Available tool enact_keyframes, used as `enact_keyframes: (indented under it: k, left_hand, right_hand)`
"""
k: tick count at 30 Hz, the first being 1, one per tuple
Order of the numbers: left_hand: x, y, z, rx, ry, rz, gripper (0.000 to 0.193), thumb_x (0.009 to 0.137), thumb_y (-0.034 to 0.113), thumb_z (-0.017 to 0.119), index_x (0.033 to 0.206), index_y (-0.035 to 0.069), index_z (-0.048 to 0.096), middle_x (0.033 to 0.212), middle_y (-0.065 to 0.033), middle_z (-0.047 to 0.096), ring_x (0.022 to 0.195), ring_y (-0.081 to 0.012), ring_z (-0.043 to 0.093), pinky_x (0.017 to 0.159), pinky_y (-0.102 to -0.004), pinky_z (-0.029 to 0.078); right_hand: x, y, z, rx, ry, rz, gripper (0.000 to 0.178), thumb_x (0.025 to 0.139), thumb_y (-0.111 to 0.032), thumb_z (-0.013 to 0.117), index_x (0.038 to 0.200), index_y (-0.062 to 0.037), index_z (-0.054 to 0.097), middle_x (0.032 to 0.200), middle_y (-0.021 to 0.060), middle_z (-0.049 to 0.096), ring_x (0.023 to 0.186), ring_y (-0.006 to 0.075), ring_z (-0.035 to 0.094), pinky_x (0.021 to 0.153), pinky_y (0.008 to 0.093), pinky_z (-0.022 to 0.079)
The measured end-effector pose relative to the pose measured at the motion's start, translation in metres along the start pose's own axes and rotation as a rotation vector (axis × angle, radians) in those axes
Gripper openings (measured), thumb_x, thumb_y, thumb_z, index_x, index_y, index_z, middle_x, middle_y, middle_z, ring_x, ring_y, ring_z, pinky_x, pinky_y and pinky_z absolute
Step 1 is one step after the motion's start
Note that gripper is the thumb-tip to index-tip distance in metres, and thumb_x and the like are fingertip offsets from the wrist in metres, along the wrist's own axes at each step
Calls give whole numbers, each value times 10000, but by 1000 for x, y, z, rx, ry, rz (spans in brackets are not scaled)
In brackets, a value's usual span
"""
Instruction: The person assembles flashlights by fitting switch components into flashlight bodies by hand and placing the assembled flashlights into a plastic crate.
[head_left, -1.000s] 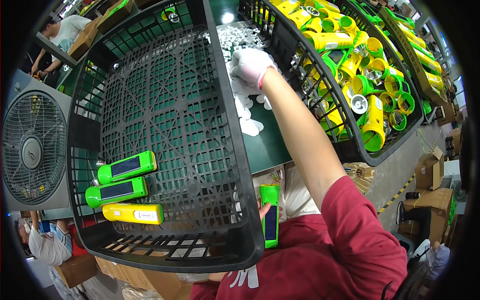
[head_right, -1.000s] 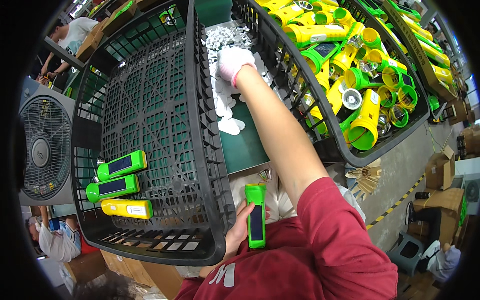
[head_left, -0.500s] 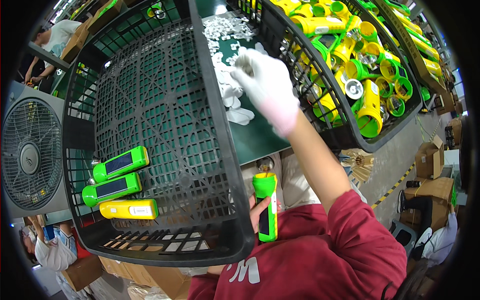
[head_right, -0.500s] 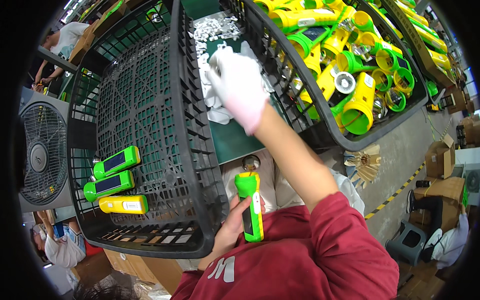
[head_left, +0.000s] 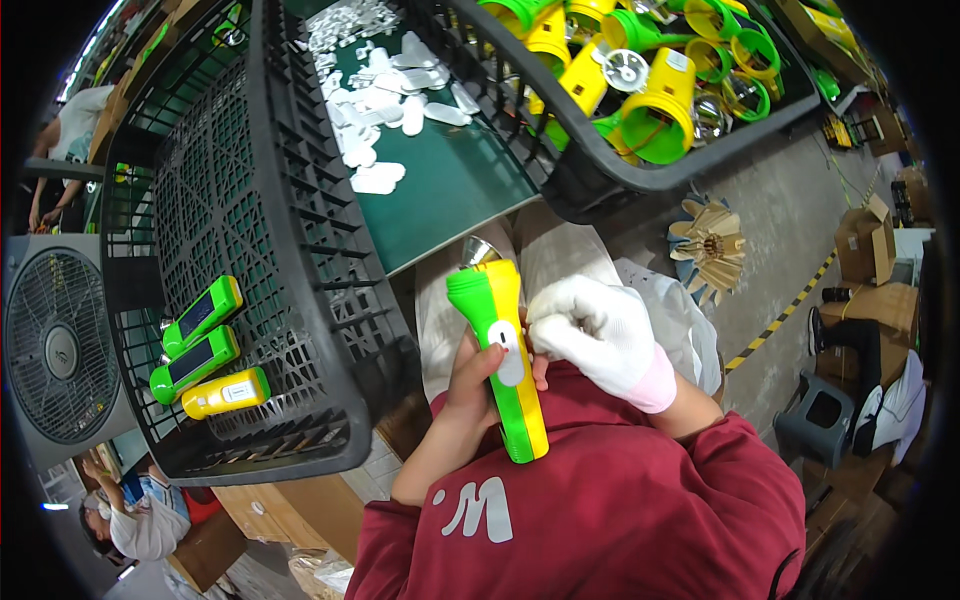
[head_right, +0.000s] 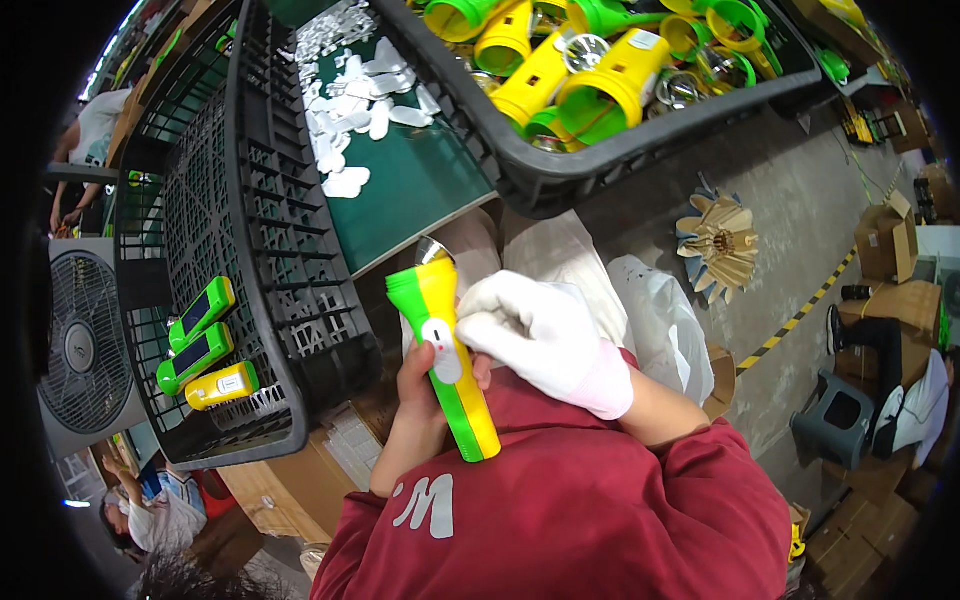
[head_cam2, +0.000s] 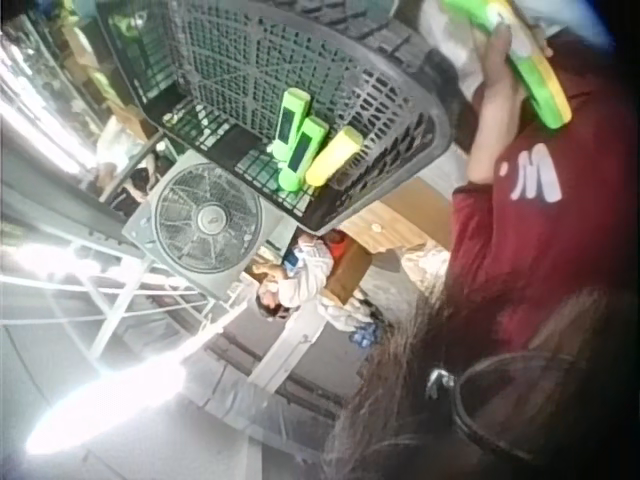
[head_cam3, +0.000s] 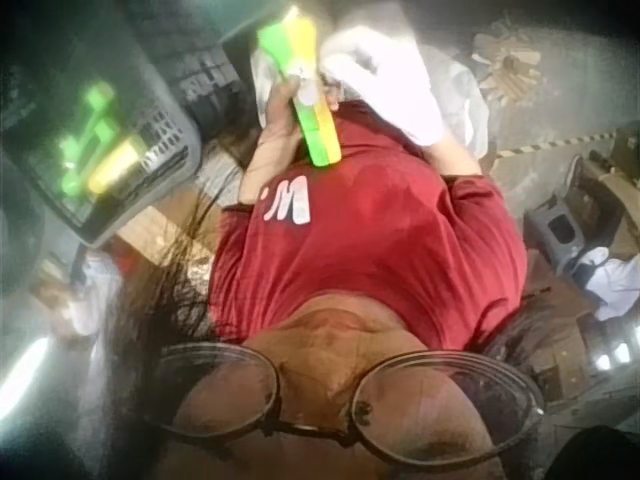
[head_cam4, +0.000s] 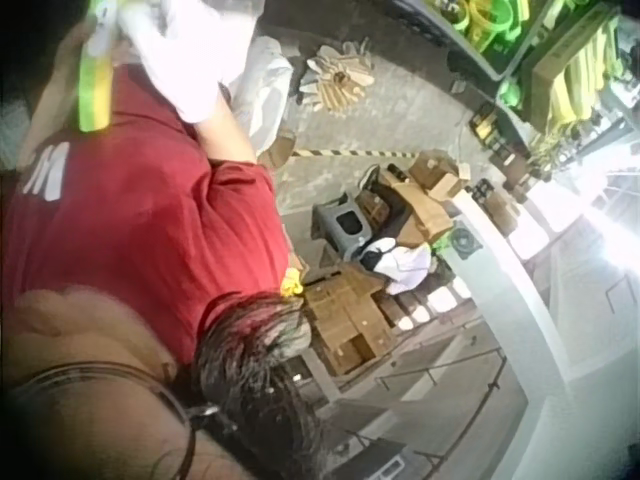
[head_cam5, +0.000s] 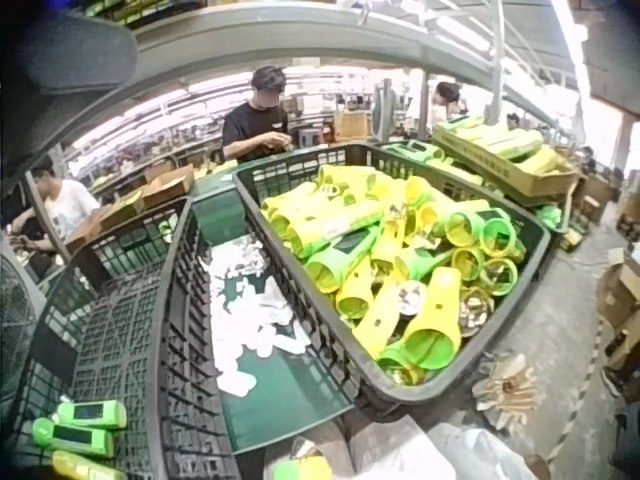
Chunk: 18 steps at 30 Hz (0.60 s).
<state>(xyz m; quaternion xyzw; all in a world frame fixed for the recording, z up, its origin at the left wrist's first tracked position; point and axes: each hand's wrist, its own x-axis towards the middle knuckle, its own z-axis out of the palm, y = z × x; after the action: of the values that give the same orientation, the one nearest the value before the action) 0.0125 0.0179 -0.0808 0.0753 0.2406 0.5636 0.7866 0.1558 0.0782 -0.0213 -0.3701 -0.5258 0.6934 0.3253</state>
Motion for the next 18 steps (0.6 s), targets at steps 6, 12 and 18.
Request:
enact_keyframes:
  k: [6, 12, 18]
  left_hand:
    - [3, -5, 18, 122, -61, 46, 573, 684, 360, 647, 1078, 8, 425, 883, -87, 480, 693, -182, 552, 582, -282, 491]
    - [5, -3, 40, 242, 31, 102, 703, 679, 502, 542, 1113, -29, 388, 754, -59, 470, 590, -110, 477, 543, -231, 443]
    - [4, -2, 26, 156, 32, 270, 663, 743, 475, 462, 1159, -27, 347, 777, -127, 503, 638, -159, 504, 567, -247, 455]
  right_hand:
    - [-15, -1, -18, -320, 70, -334, 91, 766, -20, 604, 836, 9, 553, 640, 40, 597, 570, 78, 603, 497, 197, 454]
    - [-20, -6, -26, -95, -112, -120, 132, 761, -33, 612, 886, -4, 582, 724, 54, 626, 652, 89, 609, 589, 205, 466]
    - [-23, -8, -19, -375, 56, -244, 86, 759, -22, 623, 844, -15, 610, 713, 54, 634, 627, 99, 619, 554, 217, 478]
